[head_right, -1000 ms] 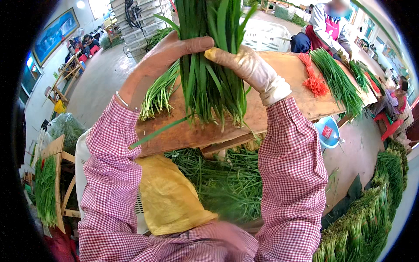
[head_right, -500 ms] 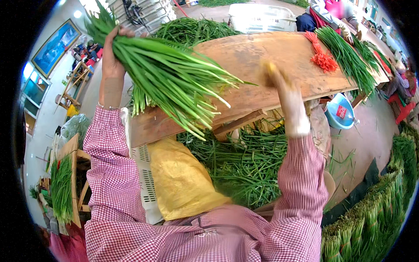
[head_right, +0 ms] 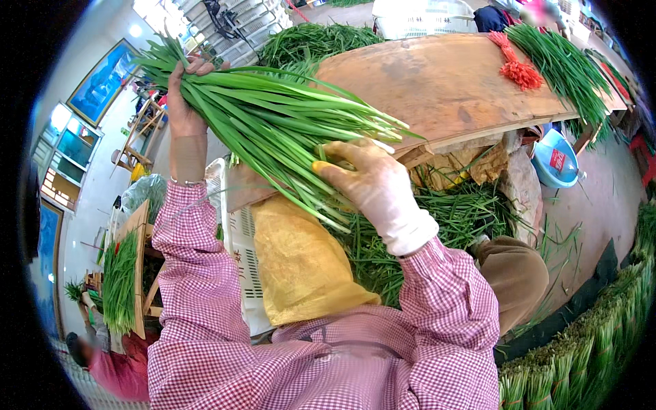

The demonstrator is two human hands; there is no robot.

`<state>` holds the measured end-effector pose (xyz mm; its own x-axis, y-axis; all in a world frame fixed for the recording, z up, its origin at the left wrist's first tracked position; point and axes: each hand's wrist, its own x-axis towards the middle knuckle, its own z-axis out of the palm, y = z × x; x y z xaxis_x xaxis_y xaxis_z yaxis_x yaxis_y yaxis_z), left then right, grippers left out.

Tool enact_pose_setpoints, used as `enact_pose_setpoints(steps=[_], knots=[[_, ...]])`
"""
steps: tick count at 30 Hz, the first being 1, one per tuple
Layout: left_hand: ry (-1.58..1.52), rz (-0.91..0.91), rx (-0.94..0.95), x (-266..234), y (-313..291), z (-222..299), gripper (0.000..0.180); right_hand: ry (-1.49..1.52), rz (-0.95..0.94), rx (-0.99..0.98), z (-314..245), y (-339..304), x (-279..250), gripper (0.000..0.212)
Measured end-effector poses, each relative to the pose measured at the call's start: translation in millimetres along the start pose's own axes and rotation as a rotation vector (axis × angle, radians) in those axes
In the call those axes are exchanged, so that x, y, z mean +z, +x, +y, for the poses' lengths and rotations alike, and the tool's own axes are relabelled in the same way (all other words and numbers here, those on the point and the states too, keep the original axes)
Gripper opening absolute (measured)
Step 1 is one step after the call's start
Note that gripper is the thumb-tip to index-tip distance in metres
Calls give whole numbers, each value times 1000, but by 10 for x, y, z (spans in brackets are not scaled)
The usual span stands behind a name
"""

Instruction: The person sorts green chives by hand and secures them into bunches using rubber bands on a wooden table.

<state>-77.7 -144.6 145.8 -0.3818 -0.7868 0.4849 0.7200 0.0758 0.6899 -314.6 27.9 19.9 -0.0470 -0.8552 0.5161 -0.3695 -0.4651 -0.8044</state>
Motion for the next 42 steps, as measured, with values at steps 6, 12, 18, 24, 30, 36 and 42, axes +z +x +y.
enact_pose_setpoints(steps=[6,12,18,24,30,36,42], knots=[[-22,3,26,26,19,-28,13,614,-53,452,-163,-69,-135,22],[-78,72,74,-281,-137,276,14,976,-423,588,419,-831,-514,22],[-144,57,43,-348,-272,277,12,694,4,706,1017,-909,-358,51],[-257,11,-14,-275,-445,104,14,1225,-314,330,791,-289,186,67],[-305,7,7,-384,-613,114,11,1245,-270,382,457,-294,156,58],[-308,25,-2,-351,-673,47,13,1268,-251,363,292,-302,194,42],[-308,64,-9,-635,-783,87,14,1465,-198,394,353,-439,233,31]])
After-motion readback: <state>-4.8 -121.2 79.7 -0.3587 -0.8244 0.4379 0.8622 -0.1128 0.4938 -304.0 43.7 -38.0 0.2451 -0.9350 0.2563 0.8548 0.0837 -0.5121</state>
